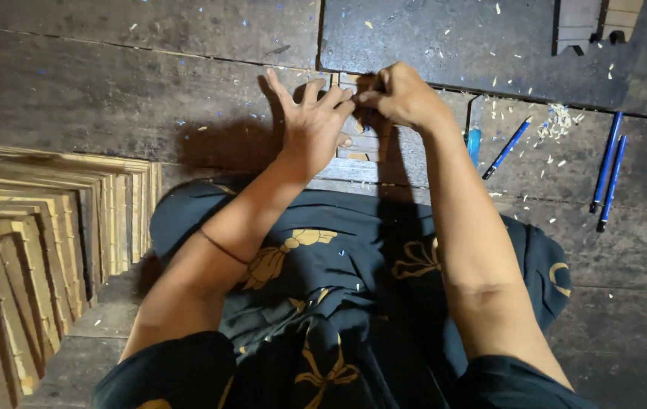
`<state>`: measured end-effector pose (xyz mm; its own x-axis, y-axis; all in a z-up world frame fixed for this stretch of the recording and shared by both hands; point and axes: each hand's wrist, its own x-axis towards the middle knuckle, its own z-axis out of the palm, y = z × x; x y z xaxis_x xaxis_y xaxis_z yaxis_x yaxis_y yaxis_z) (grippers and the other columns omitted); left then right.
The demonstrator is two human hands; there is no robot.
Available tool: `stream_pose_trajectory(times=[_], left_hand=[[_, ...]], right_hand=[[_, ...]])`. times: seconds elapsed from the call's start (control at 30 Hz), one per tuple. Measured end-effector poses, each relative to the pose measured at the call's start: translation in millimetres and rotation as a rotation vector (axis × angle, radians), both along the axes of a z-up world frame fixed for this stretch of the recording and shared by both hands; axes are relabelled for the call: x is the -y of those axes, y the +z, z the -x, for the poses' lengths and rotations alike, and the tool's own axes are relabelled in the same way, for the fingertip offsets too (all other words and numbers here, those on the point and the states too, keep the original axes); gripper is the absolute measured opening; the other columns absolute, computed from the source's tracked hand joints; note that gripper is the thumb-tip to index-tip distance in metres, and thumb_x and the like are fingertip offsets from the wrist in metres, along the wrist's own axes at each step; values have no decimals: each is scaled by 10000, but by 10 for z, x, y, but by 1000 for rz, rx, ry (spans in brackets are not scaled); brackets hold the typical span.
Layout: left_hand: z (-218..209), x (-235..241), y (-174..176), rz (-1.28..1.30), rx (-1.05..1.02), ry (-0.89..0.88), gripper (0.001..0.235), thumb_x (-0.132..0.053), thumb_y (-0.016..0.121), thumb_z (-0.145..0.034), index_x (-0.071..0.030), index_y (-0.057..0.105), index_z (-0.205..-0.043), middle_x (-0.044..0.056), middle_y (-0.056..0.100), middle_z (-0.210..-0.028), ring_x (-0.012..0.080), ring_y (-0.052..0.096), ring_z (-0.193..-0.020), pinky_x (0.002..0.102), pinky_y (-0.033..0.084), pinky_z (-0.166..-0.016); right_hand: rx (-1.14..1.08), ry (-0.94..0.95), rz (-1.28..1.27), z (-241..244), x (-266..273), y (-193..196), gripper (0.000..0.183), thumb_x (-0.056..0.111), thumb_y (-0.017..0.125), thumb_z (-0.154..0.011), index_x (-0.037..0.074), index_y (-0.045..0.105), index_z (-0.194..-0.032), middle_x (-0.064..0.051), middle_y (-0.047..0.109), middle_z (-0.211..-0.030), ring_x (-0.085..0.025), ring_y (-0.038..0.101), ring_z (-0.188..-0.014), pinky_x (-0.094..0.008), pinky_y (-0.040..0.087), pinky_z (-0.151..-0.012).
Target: The person sits on the floor and uses a small knife to carve a decorative pattern into small wooden pieces. They repeatedly pick up pieces, carve along marked lines, and place the finished pieces aside.
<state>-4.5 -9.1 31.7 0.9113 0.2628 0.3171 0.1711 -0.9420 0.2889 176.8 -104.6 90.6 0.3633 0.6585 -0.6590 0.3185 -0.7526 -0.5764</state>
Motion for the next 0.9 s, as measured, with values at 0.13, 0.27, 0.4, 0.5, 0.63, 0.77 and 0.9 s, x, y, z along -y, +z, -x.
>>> stream_pose_trajectory(times=[0.13,0.27,0.4,0.5,0.63,0.77,0.9], left_hand=[[-14,3,-43,0,-18,-3,597,-192,919,-571,-191,775,-1151,-50,645,-1182,380,554,-1218,930,22,-999],[-7,12,-39,-14,-6,1,636,-212,918,-559,-203,765,-1177,-54,642,-1178,363,549,-1182,931,30,-998],[-34,2,-52,8,-136,20,690,-352,928,-583,-287,738,-1243,-78,632,-1236,357,537,-1272,909,-22,-1027],[-8,13,-42,17,-146,1,657,-290,910,-620,-265,738,-1253,-63,631,-1246,368,519,-1280,918,-28,-1016],[-9,38,-20,39,-127,-3,676,-210,895,-619,-216,722,-1273,-41,630,-1265,395,526,-1277,927,-30,-1001],[9,30,-82,3,-78,20,688,-253,899,-645,-285,715,-1306,-72,658,-1230,357,552,-1252,907,-31,-1022],[-25,35,-5,24,-166,14,688,-237,875,-657,-287,687,-1317,-78,621,-1278,361,534,-1277,911,-52,-1015]], right_hand=[[-73,-76,-47,31,62,55,162,209,680,-1038,55,667,-990,-76,706,-871,-195,657,-767,-328,537,-655],[-141,-195,-75,101,135,105,171,211,651,-1042,44,641,-1080,-103,741,-922,-185,722,-780,-304,597,-663],[-341,-403,-346,163,284,-11,116,107,627,-1057,0,648,-1016,-135,728,-835,-195,714,-674,-294,631,-612],[-467,-525,-395,192,286,-9,103,41,593,-1060,-42,616,-1003,-184,708,-876,-220,701,-729,-299,637,-637],[22,-166,-167,130,300,-15,182,240,671,-1037,70,684,-973,-67,707,-858,-186,644,-756,-355,531,-676],[-218,-528,-746,183,500,-72,198,267,646,-1057,140,678,-910,-3,730,-863,-97,675,-750,-252,566,-728],[-255,-796,-914,324,388,-425,116,149,769,-939,80,683,-973,-103,758,-997,-158,738,-848,-294,638,-811]])
